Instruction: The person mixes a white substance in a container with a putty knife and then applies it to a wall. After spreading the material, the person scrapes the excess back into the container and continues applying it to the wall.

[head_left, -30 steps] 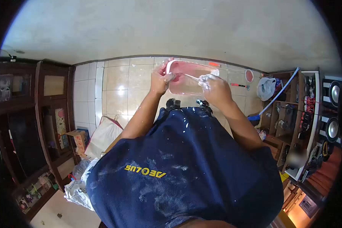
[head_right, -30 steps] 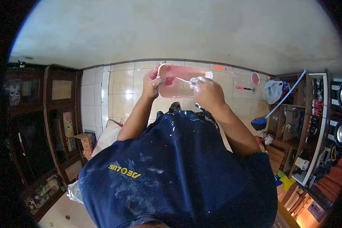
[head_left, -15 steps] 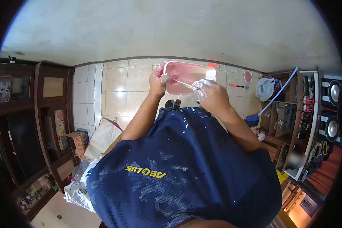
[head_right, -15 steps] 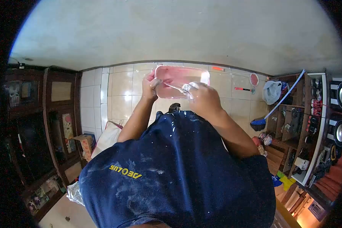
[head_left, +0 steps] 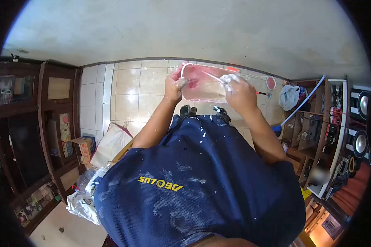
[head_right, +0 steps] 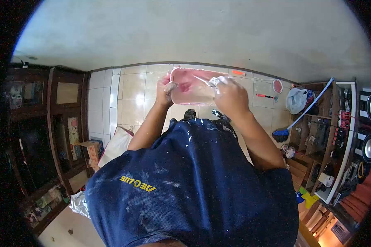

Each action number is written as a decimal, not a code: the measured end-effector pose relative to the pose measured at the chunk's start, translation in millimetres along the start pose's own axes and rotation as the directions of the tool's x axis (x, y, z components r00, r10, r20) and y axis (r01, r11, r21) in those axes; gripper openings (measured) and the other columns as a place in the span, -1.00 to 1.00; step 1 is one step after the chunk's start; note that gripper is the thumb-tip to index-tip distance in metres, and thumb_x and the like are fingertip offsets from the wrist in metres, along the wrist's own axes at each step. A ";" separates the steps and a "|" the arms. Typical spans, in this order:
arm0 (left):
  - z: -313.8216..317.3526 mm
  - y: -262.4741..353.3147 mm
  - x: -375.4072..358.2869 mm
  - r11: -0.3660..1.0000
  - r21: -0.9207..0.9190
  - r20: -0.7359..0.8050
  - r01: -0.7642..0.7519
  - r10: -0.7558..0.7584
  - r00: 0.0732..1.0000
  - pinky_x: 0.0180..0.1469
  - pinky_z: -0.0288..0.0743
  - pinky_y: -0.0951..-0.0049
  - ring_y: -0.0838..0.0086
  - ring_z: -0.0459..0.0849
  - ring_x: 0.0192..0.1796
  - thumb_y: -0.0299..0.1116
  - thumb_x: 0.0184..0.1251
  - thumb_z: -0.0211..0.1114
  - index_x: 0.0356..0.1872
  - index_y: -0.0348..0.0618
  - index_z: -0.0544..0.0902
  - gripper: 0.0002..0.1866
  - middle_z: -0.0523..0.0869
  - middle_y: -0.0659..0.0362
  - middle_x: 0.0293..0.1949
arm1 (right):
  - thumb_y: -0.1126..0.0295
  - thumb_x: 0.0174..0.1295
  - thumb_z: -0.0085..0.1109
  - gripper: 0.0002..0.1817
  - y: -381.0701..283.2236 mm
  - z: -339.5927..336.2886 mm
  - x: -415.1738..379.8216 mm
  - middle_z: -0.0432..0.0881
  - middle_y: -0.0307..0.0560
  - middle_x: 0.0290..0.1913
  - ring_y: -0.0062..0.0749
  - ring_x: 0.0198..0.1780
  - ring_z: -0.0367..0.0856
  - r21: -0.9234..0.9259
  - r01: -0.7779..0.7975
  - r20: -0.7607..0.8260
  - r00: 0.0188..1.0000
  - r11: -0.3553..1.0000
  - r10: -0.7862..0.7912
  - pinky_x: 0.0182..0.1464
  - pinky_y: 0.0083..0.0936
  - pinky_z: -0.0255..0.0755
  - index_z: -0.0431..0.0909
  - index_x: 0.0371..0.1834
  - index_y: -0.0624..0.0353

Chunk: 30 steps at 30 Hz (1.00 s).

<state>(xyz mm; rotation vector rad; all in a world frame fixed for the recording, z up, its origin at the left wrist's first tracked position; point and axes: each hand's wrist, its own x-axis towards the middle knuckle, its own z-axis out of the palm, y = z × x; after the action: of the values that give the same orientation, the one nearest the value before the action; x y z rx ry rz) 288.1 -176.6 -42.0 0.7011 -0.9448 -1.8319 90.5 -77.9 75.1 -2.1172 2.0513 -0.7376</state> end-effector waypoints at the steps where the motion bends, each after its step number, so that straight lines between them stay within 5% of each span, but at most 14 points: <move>1: 6.9 1.8 -4.2 0.999 -0.037 -0.010 -0.003 0.002 1.000 0.01 0.60 0.39 0.42 0.65 -0.04 -0.56 -0.09 0.19 0.23 -0.41 0.44 -0.33 0.64 0.05 0.00 | 0.36 0.12 0.14 -0.79 3.0 7.3 -3.7 0.69 -0.01 -0.18 -0.06 -0.18 0.66 -0.049 -0.014 0.029 0.999 0.999 0.015 -0.15 -0.26 0.56 0.68 -0.23 0.14; 5: 1.2 -4.1 -5.6 1.000 -0.012 -0.019 0.007 -0.007 1.000 0.01 0.60 0.40 0.41 0.65 -0.02 -0.53 -0.06 0.22 0.25 -0.40 0.43 -0.32 0.63 0.06 0.02 | 0.37 0.10 0.13 -0.78 -5.5 13.5 -15.6 0.68 -0.03 -0.16 -0.06 -0.16 0.65 -0.030 0.012 0.253 0.968 0.999 -0.004 -0.13 -0.20 0.56 0.69 -0.23 0.13; 10: 5.2 4.5 -7.3 0.999 -0.041 -0.031 0.023 -0.024 0.999 0.00 0.66 0.30 0.35 0.64 0.00 -0.59 -0.05 0.18 0.21 -0.42 0.44 -0.37 0.61 0.03 0.03 | 0.38 0.08 0.14 -0.78 -14.1 -11.8 -17.3 0.69 -0.02 -0.20 -0.08 -0.17 0.66 0.139 0.067 0.219 0.971 0.988 -0.097 -0.12 -0.21 0.55 0.69 -0.22 0.11; 13: 8.2 7.3 -3.8 0.991 -0.037 0.017 0.126 -0.126 0.992 0.11 0.58 0.24 0.27 0.65 0.02 -0.43 -0.05 0.26 0.21 -0.41 0.44 -0.34 0.61 0.01 0.04 | 0.39 0.06 0.14 -0.78 -6.3 -0.9 -15.0 0.69 -0.02 -0.21 -0.07 -0.17 0.66 -0.004 0.048 0.351 0.935 0.999 -0.043 -0.12 -0.21 0.54 0.69 -0.23 0.10; 17: 8.6 -6.2 -1.1 0.994 0.107 0.010 0.004 -0.005 1.000 0.12 0.57 0.24 0.26 0.65 0.03 -0.41 -0.04 0.29 0.23 -0.41 0.41 -0.31 0.61 0.00 0.03 | 0.41 0.04 0.15 -0.76 15.8 8.6 -18.2 0.68 0.03 -0.22 -0.04 -0.17 0.65 0.064 -0.045 0.236 0.971 0.997 0.028 -0.11 -0.19 0.53 0.69 -0.21 0.11; 23: 17.3 -3.9 0.8 0.997 0.071 0.074 0.032 -0.037 0.997 0.13 0.58 0.24 0.27 0.64 0.05 -0.33 0.01 0.33 0.23 -0.39 0.41 -0.32 0.59 0.00 0.07 | 0.37 0.09 0.13 -0.80 22.6 -9.7 -16.3 0.67 -0.03 -0.19 -0.06 -0.17 0.65 0.064 -0.022 0.012 1.000 0.998 0.021 -0.11 -0.24 0.55 0.68 -0.25 0.14; 25: 27.7 -1.6 -1.1 0.997 -0.018 0.056 0.072 -0.071 0.996 0.07 0.59 0.34 0.33 0.64 0.01 -0.51 -0.07 0.23 0.24 -0.42 0.42 -0.32 0.61 0.01 0.03 | 0.40 0.11 0.10 -0.79 28.4 1.7 -13.6 0.67 -0.05 -0.18 -0.08 -0.17 0.65 -0.002 0.009 -0.016 1.000 1.000 -0.009 -0.11 -0.24 0.55 0.67 -0.23 0.12; 30: 43.8 -7.0 0.5 0.998 0.034 -0.020 0.051 -0.051 0.999 0.02 0.62 0.34 0.35 0.66 -0.04 -0.54 -0.06 0.16 0.25 -0.44 0.39 -0.32 0.62 0.02 0.02 | 0.43 0.09 0.09 -0.76 30.9 3.3 -26.3 0.66 -0.07 -0.22 -0.11 -0.17 0.65 -0.002 0.003 0.199 0.980 1.000 -0.002 -0.15 -0.24 0.56 0.66 -0.18 0.08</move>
<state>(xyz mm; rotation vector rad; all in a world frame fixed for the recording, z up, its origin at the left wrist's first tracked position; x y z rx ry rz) 250.4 -161.6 -24.2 0.7690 -0.9558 -1.8541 64.3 -56.1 52.8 -2.0997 1.9459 -0.5007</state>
